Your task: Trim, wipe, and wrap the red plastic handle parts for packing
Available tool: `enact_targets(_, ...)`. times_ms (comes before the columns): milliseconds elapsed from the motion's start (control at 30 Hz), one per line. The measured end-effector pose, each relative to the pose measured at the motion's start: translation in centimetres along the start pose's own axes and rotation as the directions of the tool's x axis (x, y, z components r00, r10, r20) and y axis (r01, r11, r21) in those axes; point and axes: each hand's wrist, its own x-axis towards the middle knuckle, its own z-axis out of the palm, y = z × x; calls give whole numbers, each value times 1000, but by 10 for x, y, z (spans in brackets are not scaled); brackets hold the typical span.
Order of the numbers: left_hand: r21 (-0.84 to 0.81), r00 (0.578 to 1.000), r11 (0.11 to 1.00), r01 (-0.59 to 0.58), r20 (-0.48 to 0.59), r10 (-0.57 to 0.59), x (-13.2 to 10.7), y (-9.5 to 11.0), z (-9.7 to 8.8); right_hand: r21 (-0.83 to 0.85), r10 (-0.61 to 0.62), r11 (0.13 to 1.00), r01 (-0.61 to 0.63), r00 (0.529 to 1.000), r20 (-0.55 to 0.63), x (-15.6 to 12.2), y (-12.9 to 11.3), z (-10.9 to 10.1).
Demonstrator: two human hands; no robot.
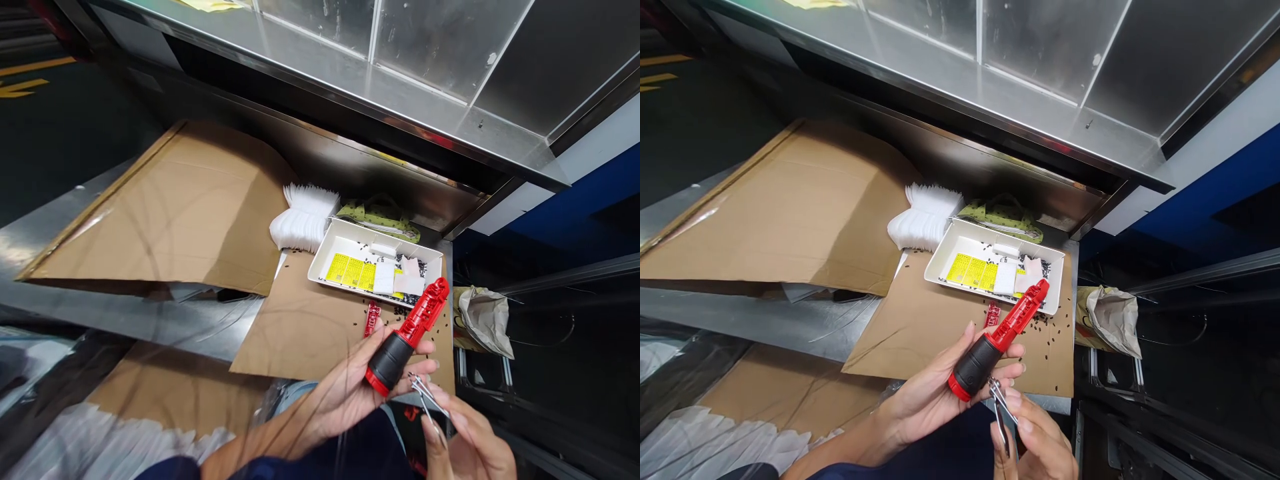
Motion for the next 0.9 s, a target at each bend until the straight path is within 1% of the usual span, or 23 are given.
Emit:
enact_targets(67,0,1000,1000,-12,25,12,1,-1,-3,52,-42,998,42,999,-3,3,-2,5)
enact_targets(133,-11,999,1000,-24,35,24,1,-2,-4,66,-49,997,49,999,2,4,-5,11)
enact_targets(200,-30,999,999,-22,27,22,1,-2,-5,65,-39,997,41,999,-34,5,-7,15)
enact_targets(300,-32,1000,999,0,7,0,0,-2,-2,88,10,996,-1,995,-103,7,-12,20)
enact_targets(433,0,1000,1000,-9,-14,9,0,-2,2,129,45,991,-27,989,-140,9,-15,25)
enact_targets(600,3,1000,1000,-25,15,25,0,-3,3,153,50,988,-29,989,-136,6,-12,24)
enact_targets(700,5,999,1000,-21,43,20,0,-3,1,128,61,991,-48,993,-102,-1,-9,21)
enact_targets(900,-27,1000,1000,-16,14,16,-1,-3,2,94,49,995,-42,997,-68,-7,-6,17)
